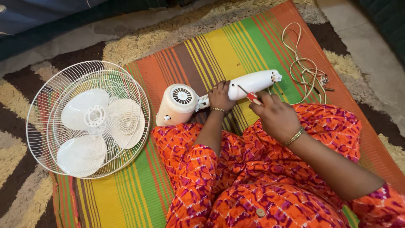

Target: The person disassembles a white electric fan using a screwdriver. They remove screws from the fan housing, separate the motor casing from the base, and place the screwdriver down. The fan blades and cage remain attached to the base throughout.

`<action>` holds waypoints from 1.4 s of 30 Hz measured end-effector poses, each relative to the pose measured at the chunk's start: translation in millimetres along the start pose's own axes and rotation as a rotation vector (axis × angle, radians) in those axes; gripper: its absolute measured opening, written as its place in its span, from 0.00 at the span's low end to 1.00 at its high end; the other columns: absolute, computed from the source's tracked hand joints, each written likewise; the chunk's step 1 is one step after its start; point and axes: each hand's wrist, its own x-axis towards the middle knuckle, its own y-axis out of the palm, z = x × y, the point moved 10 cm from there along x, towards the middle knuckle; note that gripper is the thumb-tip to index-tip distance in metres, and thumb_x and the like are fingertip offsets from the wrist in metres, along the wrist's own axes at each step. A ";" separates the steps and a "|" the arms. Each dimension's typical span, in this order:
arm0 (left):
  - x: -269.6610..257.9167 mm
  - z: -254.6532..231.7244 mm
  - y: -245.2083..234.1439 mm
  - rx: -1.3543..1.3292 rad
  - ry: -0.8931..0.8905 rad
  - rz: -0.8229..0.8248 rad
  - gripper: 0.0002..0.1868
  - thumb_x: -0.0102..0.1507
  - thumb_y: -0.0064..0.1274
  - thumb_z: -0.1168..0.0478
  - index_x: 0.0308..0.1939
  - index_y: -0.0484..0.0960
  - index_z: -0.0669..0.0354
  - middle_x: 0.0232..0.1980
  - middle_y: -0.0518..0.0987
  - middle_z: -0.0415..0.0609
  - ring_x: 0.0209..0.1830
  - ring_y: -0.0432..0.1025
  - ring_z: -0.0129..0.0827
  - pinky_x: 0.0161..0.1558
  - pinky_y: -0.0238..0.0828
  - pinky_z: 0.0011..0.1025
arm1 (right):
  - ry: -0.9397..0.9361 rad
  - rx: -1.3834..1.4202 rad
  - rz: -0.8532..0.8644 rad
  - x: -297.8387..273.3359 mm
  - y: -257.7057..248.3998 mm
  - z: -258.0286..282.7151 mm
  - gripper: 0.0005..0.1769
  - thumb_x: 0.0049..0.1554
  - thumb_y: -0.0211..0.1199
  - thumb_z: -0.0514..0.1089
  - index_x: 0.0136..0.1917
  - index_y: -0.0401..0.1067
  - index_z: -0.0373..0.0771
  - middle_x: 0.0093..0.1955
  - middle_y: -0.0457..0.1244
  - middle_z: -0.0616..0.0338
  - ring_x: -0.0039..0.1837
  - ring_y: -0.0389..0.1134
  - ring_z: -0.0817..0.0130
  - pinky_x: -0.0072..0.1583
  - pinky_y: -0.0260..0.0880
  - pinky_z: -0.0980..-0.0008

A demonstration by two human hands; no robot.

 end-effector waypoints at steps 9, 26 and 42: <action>-5.6 0.0 -1.0 -0.026 0.051 -0.004 0.51 0.41 0.72 0.47 0.68 0.71 0.47 0.65 0.72 0.46 0.65 0.68 0.42 0.63 0.62 0.51 | 0.083 0.113 -0.094 -17.1 5.8 -18.5 0.19 0.53 0.59 0.34 0.56 0.76 0.47 0.61 0.64 0.56 0.59 0.68 0.55 0.53 0.74 0.59; -7.4 -29.5 -1.2 0.088 0.041 0.102 0.58 0.45 0.71 0.37 0.73 0.60 0.47 0.70 0.64 0.52 0.71 0.60 0.47 0.67 0.52 0.58 | 0.450 0.364 -0.414 -63.2 -45.9 -198.9 0.11 0.51 0.68 0.34 0.49 0.79 0.38 0.51 0.63 0.54 0.55 0.68 0.60 0.58 0.70 0.62; -15.7 -38.5 -2.7 0.136 0.145 -0.024 0.51 0.51 0.68 0.40 0.75 0.64 0.50 0.72 0.68 0.53 0.71 0.63 0.46 0.70 0.52 0.55 | 0.406 0.661 -0.847 -72.2 -3.8 -234.9 0.14 0.53 0.70 0.29 0.52 0.71 0.34 0.52 0.63 0.52 0.54 0.67 0.61 0.57 0.70 0.65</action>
